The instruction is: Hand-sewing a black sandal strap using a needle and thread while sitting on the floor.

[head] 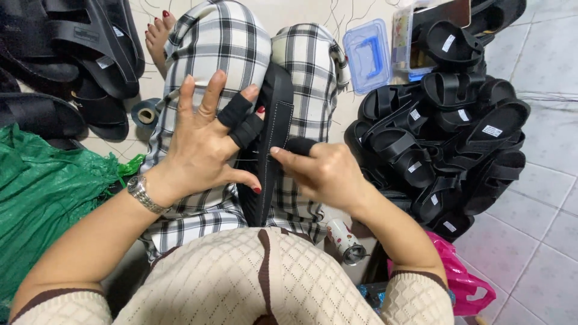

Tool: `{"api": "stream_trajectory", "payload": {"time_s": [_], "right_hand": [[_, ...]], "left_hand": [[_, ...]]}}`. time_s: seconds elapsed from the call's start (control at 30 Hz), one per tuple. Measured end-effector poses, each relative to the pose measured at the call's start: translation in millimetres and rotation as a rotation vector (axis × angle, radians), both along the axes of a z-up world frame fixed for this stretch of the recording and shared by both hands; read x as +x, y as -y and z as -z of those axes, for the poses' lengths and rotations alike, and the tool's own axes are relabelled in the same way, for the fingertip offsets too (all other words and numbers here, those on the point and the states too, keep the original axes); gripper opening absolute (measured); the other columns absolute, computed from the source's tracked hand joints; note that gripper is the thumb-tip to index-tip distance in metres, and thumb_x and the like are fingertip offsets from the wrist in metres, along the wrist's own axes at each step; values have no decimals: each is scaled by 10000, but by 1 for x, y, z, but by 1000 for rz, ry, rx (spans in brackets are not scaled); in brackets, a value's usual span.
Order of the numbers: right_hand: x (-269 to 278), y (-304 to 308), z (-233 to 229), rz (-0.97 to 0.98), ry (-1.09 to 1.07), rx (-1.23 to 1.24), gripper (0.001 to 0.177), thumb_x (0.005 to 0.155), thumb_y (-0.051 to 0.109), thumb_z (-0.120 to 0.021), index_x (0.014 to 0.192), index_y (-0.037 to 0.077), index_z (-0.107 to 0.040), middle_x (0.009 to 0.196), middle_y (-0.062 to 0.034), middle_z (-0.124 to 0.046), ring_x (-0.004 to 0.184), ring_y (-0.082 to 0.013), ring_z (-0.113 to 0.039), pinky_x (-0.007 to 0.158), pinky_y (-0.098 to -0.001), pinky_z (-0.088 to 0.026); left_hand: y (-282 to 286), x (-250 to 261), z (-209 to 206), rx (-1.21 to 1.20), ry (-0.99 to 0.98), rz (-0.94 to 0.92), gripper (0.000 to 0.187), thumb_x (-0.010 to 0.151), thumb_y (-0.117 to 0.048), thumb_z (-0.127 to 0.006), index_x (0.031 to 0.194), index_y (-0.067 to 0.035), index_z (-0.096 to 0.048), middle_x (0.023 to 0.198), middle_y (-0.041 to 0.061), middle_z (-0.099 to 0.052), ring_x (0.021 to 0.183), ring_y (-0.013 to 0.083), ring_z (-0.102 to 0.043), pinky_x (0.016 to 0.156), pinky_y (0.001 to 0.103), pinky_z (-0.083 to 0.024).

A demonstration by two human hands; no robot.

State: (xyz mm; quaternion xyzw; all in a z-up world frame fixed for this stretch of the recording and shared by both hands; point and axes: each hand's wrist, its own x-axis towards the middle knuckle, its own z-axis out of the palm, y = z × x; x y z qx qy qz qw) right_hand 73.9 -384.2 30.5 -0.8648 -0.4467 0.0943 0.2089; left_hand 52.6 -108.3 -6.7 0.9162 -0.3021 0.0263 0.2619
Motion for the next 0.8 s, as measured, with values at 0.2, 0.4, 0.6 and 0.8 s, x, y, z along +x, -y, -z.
{"api": "stream_trajectory", "payload": {"time_s": [0.2,0.4,0.6,0.8], "right_hand": [[-18,-2,-14,101,173,-74,318,1005,269,-696,1314,211,-646,587,-12,-371,449,-204,-427,389,-385,-364],[-18,5,-73,-40,41,-445,634,888,151,-683,1495,208,-508,617,-9,-495,506,-187,-522,341,-352,-421],[-23,29,-58,153,232,-290,457,998,222,-679,1436,322,-601,617,25,-324,456,-155,-351,397,-360,-306],[-18,23,-24,92,118,-231,480,1016,221,-669,1466,336,-549,625,-4,-327,456,-176,-319,396,-355,-290]], "left_hand": [[11,-7,-12,61,-103,-17,1483,556,-1016,-723,1657,-103,-330,1683,182,-65,1464,426,153,1141,692,131],[17,-5,-18,158,-182,-69,1534,549,-978,-754,1661,-109,-151,1693,130,26,1494,429,156,1169,695,116],[15,-2,-17,166,-218,-44,1583,512,-963,-752,1674,-78,-143,1692,128,56,1460,400,218,1141,683,155],[14,-4,-15,242,-187,-37,1594,551,-1045,-719,1688,-121,-93,1685,116,108,1467,393,231,1156,669,166]]}}
